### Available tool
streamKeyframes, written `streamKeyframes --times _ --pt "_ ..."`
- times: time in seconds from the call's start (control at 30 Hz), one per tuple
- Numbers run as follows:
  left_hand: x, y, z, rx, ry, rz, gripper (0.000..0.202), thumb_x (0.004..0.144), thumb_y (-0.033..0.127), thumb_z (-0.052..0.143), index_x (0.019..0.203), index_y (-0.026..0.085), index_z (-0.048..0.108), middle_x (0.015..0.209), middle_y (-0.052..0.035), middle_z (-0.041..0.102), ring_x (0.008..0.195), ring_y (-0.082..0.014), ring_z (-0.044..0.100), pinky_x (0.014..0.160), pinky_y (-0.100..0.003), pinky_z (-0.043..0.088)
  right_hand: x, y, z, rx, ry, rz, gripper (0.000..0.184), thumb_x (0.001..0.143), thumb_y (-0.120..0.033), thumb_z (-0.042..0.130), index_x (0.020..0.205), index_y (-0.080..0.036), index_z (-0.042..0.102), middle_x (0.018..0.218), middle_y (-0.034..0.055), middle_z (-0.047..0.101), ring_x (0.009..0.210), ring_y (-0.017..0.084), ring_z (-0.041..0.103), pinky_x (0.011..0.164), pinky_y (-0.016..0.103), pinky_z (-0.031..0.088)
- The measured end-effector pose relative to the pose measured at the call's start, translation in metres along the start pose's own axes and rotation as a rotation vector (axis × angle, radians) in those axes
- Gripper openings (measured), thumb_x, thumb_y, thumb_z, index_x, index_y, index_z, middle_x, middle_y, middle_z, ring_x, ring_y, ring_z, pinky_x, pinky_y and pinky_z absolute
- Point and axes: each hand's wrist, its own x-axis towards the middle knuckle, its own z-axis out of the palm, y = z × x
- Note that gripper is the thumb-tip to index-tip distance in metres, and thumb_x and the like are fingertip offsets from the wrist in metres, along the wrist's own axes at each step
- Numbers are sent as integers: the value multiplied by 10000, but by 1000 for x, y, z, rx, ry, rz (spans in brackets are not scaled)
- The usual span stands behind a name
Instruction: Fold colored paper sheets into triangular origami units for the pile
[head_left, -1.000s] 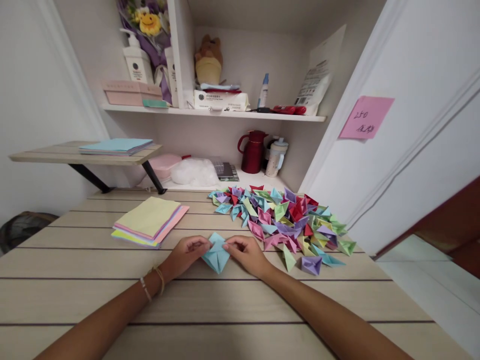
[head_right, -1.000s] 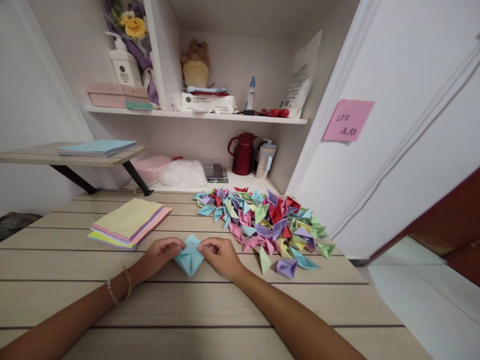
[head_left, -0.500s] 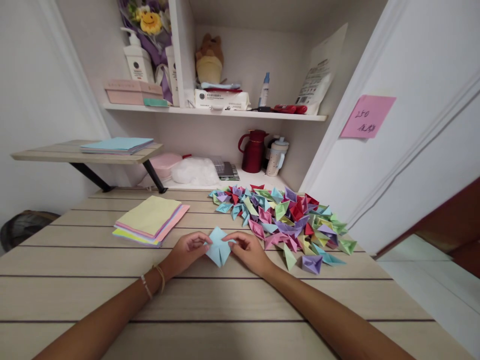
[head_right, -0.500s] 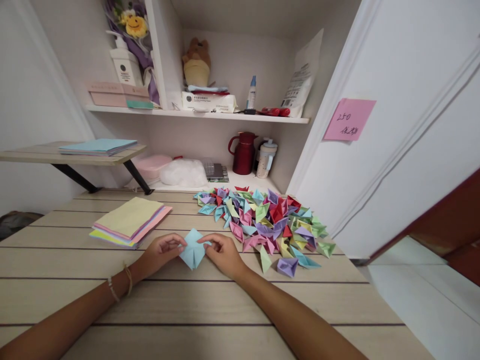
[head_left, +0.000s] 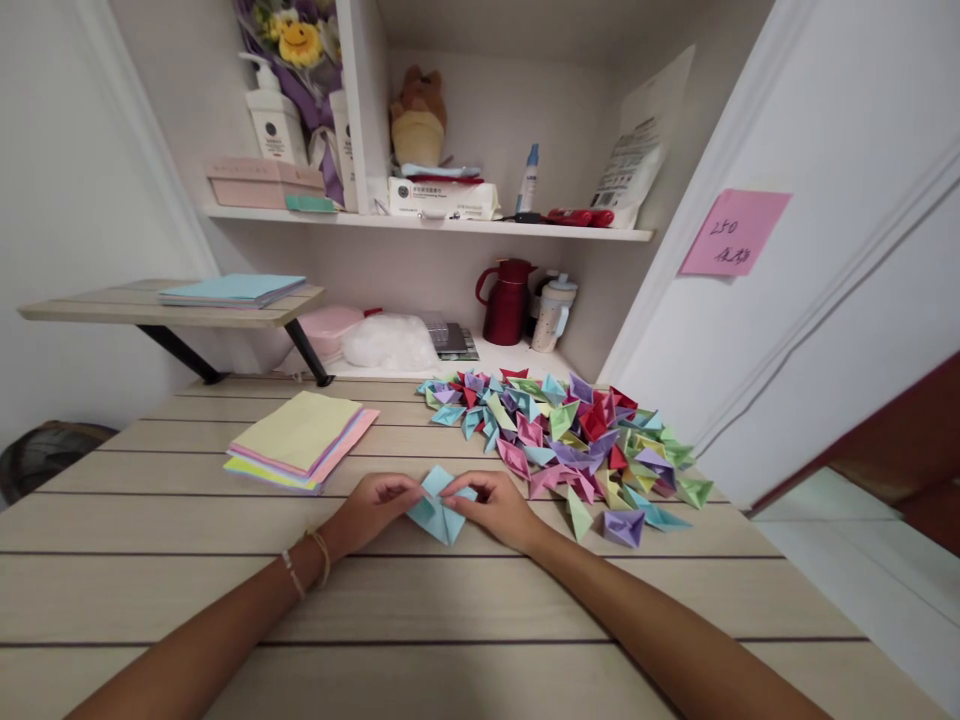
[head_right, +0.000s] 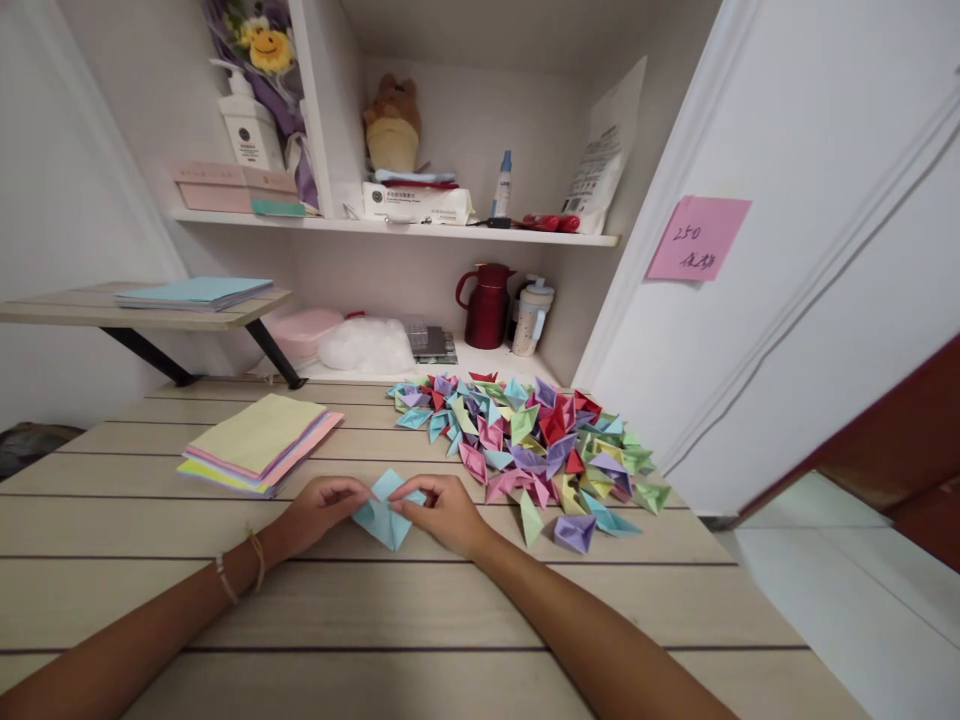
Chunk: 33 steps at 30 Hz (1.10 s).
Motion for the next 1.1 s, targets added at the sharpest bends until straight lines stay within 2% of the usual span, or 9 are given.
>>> streamKeyframes --times 0.17,0.23,0.37,0.5,0.6,0.73,0.97,1.1 --pt "-1 -1 -1 -63 64 23 196 756 284 560 911 169 529 572 40 578 514 -96 486 489 -189 336 0 1 1 26 -13 15 297 657 -396 683 826 -152 667 461 -63 377 422 58 251 394 191 169" --pt "0 -2 -2 -73 69 44 153 764 268 542 878 172 506 542 54 543 488 -86 456 477 -184 313 -1 1 1 24 -23 9 285 652 -379 689 821 -150 667 449 -72 350 415 55 249 390 188 167" --pt "0 0 -3 5 41 66 119 774 248 517 780 141 567 653 3 582 595 -105 504 557 -206 365 0 0 0 -31 -30 -43 283 629 -319 709 868 -172 671 611 -26 502 457 58 315 407 183 234" --pt "-3 4 -3 19 -72 92 205 776 265 527 918 132 591 812 -46 621 736 -146 557 661 -241 412 0 -3 -1 -80 -35 -95 338 637 -278 702 962 -199 656 799 19 572 552 85 433 463 185 315" --pt "-6 5 -1 49 -136 130 366 692 261 649 1020 145 536 902 -63 620 818 -177 571 720 -269 430 0 -5 -1 -109 -25 -124 342 662 -260 684 998 -215 646 853 32 591 630 115 499 514 200 360" --pt "-8 6 0 130 -153 151 559 559 257 759 1044 160 500 972 -72 602 882 -205 563 769 -298 433 0 -4 -1 -127 -16 -151 320 687 -254 666 1005 -231 644 876 36 609 695 141 544 565 221 394" --pt "-10 9 3 291 -126 162 630 506 319 779 1053 185 496 939 -33 588 842 -187 546 735 -276 433 0 -5 -1 -186 13 -148 296 695 -283 664 980 -205 645 870 44 624 724 155 572 613 238 421" --pt "-9 8 8 357 -60 134 432 643 361 673 1003 172 528 781 4 575 660 -126 508 583 -218 405 -2 -7 3 -259 87 -155 314 623 -325 721 900 -200 645 816 29 628 725 161 574 640 244 423"
